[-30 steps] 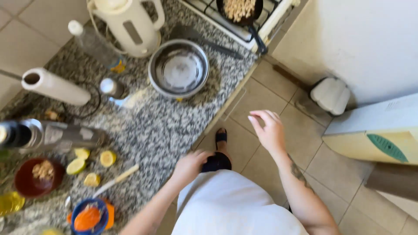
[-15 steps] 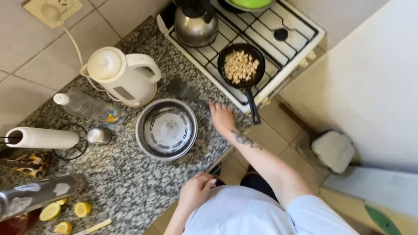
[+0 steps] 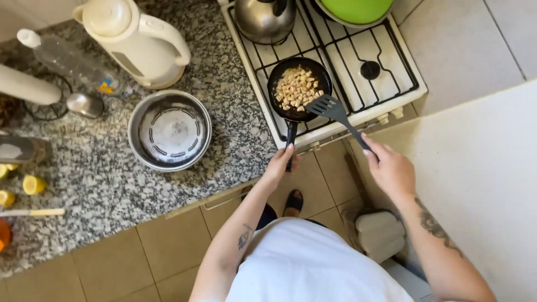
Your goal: Preparing a food dressing by sautéing nuts and mixing them with oil and lemon juice.
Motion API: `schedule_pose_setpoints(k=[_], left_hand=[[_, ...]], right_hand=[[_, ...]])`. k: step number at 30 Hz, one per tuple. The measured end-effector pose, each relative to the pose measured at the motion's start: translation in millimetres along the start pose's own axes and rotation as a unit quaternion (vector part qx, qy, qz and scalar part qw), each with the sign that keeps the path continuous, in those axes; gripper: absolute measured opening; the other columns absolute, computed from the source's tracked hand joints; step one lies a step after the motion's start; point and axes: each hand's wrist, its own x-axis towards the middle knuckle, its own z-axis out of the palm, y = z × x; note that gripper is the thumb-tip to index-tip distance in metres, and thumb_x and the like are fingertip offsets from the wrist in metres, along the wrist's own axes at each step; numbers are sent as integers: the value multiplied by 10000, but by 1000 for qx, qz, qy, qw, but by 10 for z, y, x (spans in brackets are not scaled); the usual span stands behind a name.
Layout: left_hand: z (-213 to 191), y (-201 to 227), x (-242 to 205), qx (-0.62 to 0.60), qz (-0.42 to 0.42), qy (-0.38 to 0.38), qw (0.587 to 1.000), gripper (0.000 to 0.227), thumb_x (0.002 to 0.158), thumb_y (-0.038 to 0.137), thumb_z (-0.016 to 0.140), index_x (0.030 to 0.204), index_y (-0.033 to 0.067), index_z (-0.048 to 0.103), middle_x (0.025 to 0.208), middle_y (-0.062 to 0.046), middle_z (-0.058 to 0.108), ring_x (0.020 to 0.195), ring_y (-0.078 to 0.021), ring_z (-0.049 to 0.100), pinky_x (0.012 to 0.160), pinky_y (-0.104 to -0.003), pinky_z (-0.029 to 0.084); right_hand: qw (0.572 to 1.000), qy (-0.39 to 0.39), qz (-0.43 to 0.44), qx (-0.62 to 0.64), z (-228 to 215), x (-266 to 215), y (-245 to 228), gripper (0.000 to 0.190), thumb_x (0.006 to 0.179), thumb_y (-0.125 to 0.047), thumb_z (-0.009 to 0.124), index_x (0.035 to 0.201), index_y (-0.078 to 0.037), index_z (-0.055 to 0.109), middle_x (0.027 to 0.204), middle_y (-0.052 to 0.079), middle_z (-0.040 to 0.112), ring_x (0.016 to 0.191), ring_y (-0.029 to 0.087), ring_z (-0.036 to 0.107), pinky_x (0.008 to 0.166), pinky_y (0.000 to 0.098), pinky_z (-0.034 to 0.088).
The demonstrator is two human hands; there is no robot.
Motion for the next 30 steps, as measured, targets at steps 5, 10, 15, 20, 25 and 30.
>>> schedule_pose_setpoints(k=[5, 10, 15, 20, 25, 30], left_hand=[[136, 121, 18, -34, 68, 22, 997, 327, 977, 312, 443, 964, 21, 590, 588, -27, 446, 400, -116, 462, 323, -234, 435], [88, 73, 62, 13, 77, 23, 997, 289, 990, 269, 411, 912, 29, 551, 569, -19, 425, 378, -114, 433, 318, -239, 411], [71, 69, 77, 31, 75, 25, 996, 270, 991, 263, 404, 906, 40, 530, 573, -21, 424, 381, -116, 433, 320, -237, 403], [29, 81, 59, 42, 70, 32, 996, 274, 988, 266, 420, 908, 33, 540, 558, -27, 428, 358, -128, 438, 305, -236, 389], [9, 122, -18, 48, 73, 30, 996, 279, 989, 257, 406, 878, 40, 541, 545, -22, 421, 354, -121, 428, 306, -230, 382], [-85, -160, -121, 35, 69, 44, 996, 284, 982, 274, 429, 875, 37, 543, 528, -24, 406, 348, -126, 404, 297, -239, 367]], right_hand=[[990, -87, -12, -113, 24, 151, 261, 317, 911, -370, 457, 1197, -400, 592, 887, 39, 672, 757, 325, 692, 685, 445, 569], [994, -72, -33, -78, 581, 259, 286, 332, 893, -340, 477, 1200, -391, 594, 837, 63, 659, 740, 334, 688, 668, 458, 567], [999, -4, -34, 9, 865, 435, 54, 359, 913, -294, 489, 1263, -328, 565, 837, 134, 640, 721, 388, 666, 652, 499, 555], [997, 17, -72, -35, 451, 563, -40, 339, 905, -283, 516, 1229, -331, 606, 825, 105, 662, 696, 355, 676, 625, 473, 564], [994, -59, -59, -67, 205, 810, -166, 350, 915, -287, 457, 1238, -314, 592, 848, 125, 665, 746, 374, 680, 690, 482, 557], [987, -120, -46, -92, -115, 825, -317, 358, 912, -275, 435, 1232, -314, 592, 878, 136, 678, 786, 373, 685, 728, 476, 549]])
